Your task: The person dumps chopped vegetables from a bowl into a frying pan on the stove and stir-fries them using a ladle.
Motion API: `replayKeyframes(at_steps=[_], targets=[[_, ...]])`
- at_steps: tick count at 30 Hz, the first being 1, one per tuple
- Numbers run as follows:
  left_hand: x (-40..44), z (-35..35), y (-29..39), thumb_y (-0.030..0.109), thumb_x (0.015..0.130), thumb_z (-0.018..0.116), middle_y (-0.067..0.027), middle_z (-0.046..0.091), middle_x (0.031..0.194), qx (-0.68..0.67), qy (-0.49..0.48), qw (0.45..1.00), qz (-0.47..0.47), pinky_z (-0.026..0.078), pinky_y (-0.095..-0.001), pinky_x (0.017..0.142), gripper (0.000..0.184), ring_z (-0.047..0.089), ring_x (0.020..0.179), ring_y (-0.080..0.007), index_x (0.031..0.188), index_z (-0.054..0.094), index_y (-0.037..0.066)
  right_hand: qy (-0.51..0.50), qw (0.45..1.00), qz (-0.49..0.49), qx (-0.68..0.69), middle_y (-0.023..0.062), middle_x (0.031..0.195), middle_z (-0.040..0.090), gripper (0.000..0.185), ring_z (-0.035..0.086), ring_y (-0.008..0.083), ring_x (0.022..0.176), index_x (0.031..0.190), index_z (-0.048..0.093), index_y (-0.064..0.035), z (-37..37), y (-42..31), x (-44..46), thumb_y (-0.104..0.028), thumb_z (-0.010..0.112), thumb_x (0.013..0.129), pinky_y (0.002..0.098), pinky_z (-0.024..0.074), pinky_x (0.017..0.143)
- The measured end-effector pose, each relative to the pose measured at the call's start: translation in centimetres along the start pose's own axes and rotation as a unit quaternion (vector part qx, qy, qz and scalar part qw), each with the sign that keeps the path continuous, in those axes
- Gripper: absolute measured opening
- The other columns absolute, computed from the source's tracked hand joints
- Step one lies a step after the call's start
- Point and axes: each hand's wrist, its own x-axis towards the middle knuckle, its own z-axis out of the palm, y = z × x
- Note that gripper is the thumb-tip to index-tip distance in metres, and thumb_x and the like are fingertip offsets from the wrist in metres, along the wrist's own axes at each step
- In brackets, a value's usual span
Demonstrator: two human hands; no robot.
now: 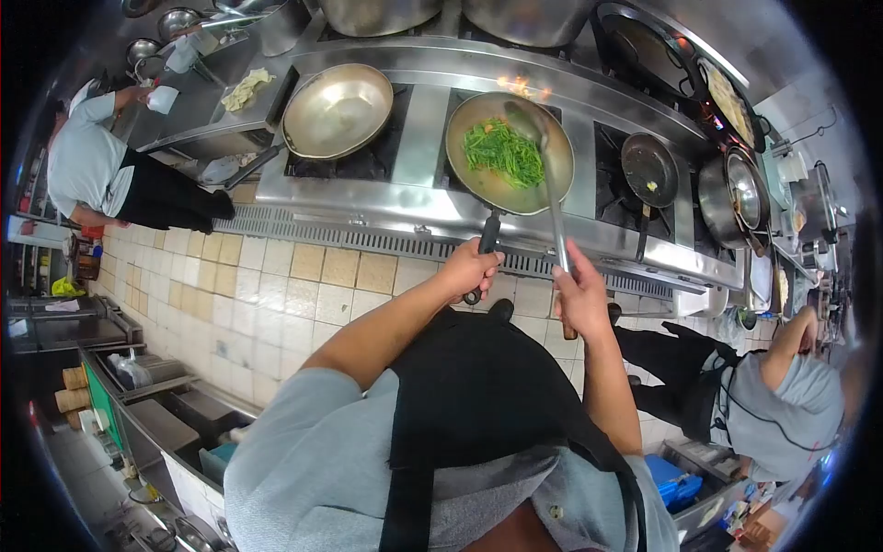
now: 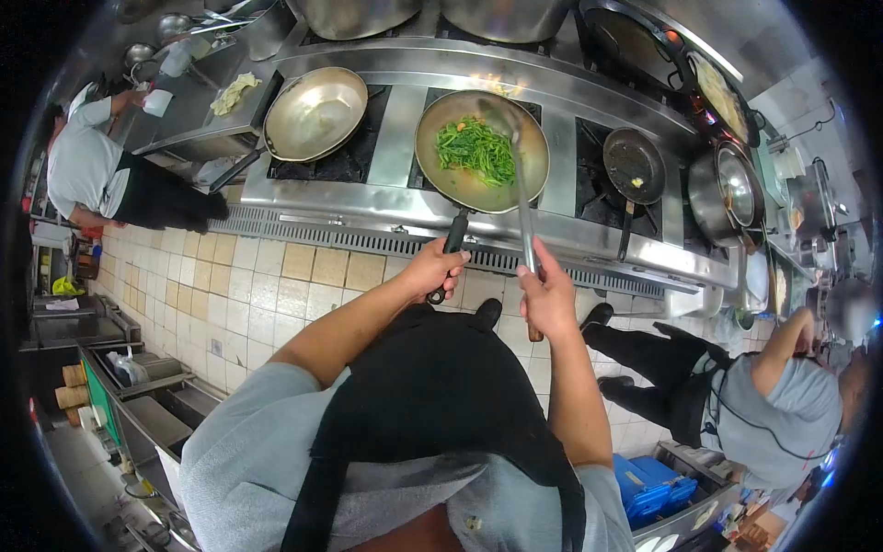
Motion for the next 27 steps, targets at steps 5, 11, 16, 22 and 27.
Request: replayKeyframes(at_steps=[5, 11, 16, 22, 27], targets=[[-0.6, -0.1, 1.1, 0.017, 0.096, 0.058, 0.0025, 0.045, 0.065, -0.015, 0.011, 1.0, -0.008, 0.043, -0.0294, 0.038, 0.018, 0.044, 0.043, -0.0082, 0.098, 0.041, 0.01, -0.034, 0.942, -0.136, -0.304, 0.0104, 0.087, 0.06, 0.054, 0.063, 0.0239, 0.073, 0.14, 0.05, -0.0135, -3.9, 0.1, -0.9, -0.005, 0.062, 0.088, 0.0334, 0.0499, 0.066], [-0.3, -0.6, 0.9, 0.017, 0.095, 0.059, 0.0028, 0.045, 0.064, -0.051, -0.002, 0.999, -0.014, 0.042, -0.0299, 0.038, 0.018, 0.044, 0.043, -0.0085, 0.096, 0.042, 0.01, 0.031, 0.824, -0.194, -0.531, 0.0216, 0.099, 0.062, 0.056, 0.063, 0.0353, 0.084, 0.138, 0.053, -0.0151, -7.5, -3.4, -5.6, 0.0, 0.061, 0.084, 0.0382, 0.0504, 0.077], [-0.4, 0.0, 0.5, 0.017, 0.095, 0.06, 0.0022, 0.045, 0.064, -0.009, 0.007, 1.0, -0.006, 0.043, -0.0308, 0.038, 0.019, 0.044, 0.044, -0.0091, 0.095, 0.042, 0.009, -0.081, 0.983, 0.053, -0.155, 0.0046, 0.093, 0.064, 0.056, 0.054, 0.0113, 0.061, 0.143, 0.047, -0.0114, -7.0, -7.4, -9.9, -0.001, 0.06, 0.089, 0.025, 0.0453, 0.055], [-0.5, -0.1, 1.7, 0.015, 0.094, 0.059, 0.0007, 0.047, 0.065, 0.028, 0.012, 0.999, 0.018, 0.046, -0.0318, 0.04, 0.017, 0.047, 0.046, -0.0098, 0.09, 0.044, 0.008, -0.057, 0.939, -0.06, -0.334, 0.02, 0.094, 0.065, 0.057, 0.065, 0.0353, 0.093, 0.142, 0.047, -0.0106, -6.3, -5.3, -9.2, -0.009, 0.064, 0.088, 0.0413, 0.0498, 0.083], [-1.7, -0.4, 0.5, 0.016, 0.093, 0.059, 0.0002, 0.046, 0.064, 0.077, 0.015, 0.996, 0.039, 0.045, -0.0321, 0.039, 0.019, 0.046, 0.044, -0.0109, 0.09, 0.042, 0.008, 0.081, 0.887, -0.143, -0.431, 0.0229, 0.096, 0.063, 0.054, 0.061, 0.0417, 0.093, 0.138, 0.051, -0.013, -0.9, -2.1, -5.3, -0.008, 0.065, 0.086, 0.0431, 0.0495, 0.083]])
